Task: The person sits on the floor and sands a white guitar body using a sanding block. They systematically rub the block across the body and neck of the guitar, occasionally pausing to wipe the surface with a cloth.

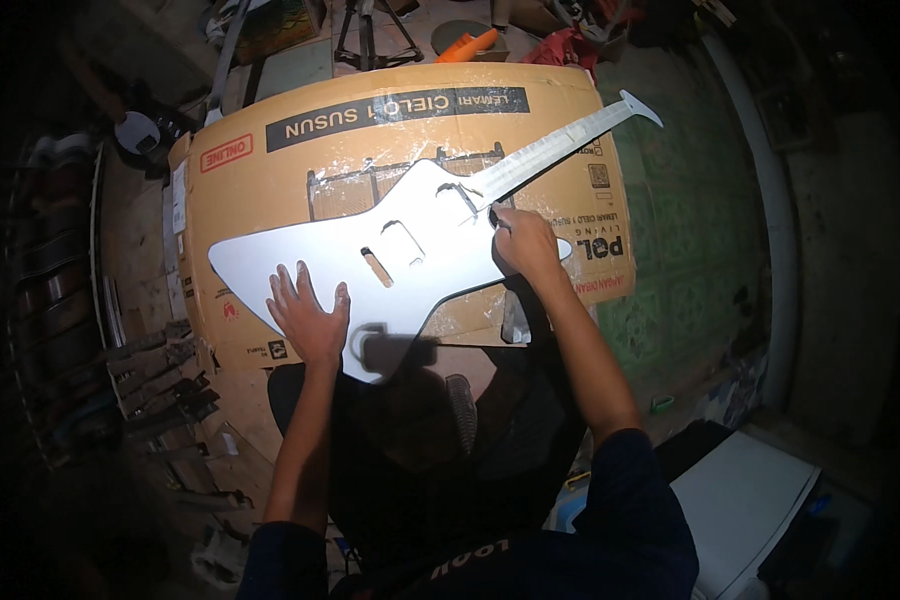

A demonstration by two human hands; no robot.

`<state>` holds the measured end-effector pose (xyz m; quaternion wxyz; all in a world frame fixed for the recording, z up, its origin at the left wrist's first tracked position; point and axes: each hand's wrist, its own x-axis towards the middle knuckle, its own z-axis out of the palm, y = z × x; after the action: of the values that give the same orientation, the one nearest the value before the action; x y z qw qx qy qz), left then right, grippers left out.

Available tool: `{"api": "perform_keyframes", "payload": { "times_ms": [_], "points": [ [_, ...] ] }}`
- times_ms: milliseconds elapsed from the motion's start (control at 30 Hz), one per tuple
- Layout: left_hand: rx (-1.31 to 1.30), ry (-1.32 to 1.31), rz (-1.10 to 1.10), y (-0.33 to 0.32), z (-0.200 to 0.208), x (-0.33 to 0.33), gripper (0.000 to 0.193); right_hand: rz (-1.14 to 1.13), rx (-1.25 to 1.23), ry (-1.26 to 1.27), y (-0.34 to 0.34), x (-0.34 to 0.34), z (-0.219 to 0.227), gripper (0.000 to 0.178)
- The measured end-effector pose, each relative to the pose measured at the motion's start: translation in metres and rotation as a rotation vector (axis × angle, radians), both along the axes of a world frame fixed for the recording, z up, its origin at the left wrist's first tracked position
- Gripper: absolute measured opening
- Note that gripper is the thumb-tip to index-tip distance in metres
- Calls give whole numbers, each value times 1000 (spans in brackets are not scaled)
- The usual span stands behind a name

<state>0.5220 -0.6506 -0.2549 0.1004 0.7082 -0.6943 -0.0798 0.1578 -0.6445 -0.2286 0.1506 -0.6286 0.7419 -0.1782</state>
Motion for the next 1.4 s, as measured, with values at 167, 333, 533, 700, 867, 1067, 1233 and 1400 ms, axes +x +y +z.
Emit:
{"api": "perform_keyframes", "payload": {
  "times_ms": [167, 333, 533, 700, 867, 1067, 1233, 1400],
  "points": [
    [19, -25, 5, 1, 2, 0, 76, 26, 129, 18, 3, 11, 17, 48],
    [-1, -20, -4, 0, 1, -2, 77, 40, 219, 18, 6, 18, 19, 57],
    [14, -21, 11, 2, 2, 0, 77, -31, 455, 152, 33, 19, 44, 57],
    [3, -17, 8, 1, 0, -2, 78, -273, 324, 186, 57, -24, 29, 52],
    [21, -35, 11, 0, 2, -4, 78, -122, 425, 49, 48, 34, 46, 61],
    [39, -67, 19, 1, 0, -2, 76, -334, 259, 11, 67, 0, 24, 47],
    [12, -58, 6, 0, -1, -1, 76, -419, -148, 13, 79, -25, 18, 32],
    [15, -62, 3, 0, 0, -4, 76, -278, -300, 202, 68, -5, 2, 33]
  ]
}}
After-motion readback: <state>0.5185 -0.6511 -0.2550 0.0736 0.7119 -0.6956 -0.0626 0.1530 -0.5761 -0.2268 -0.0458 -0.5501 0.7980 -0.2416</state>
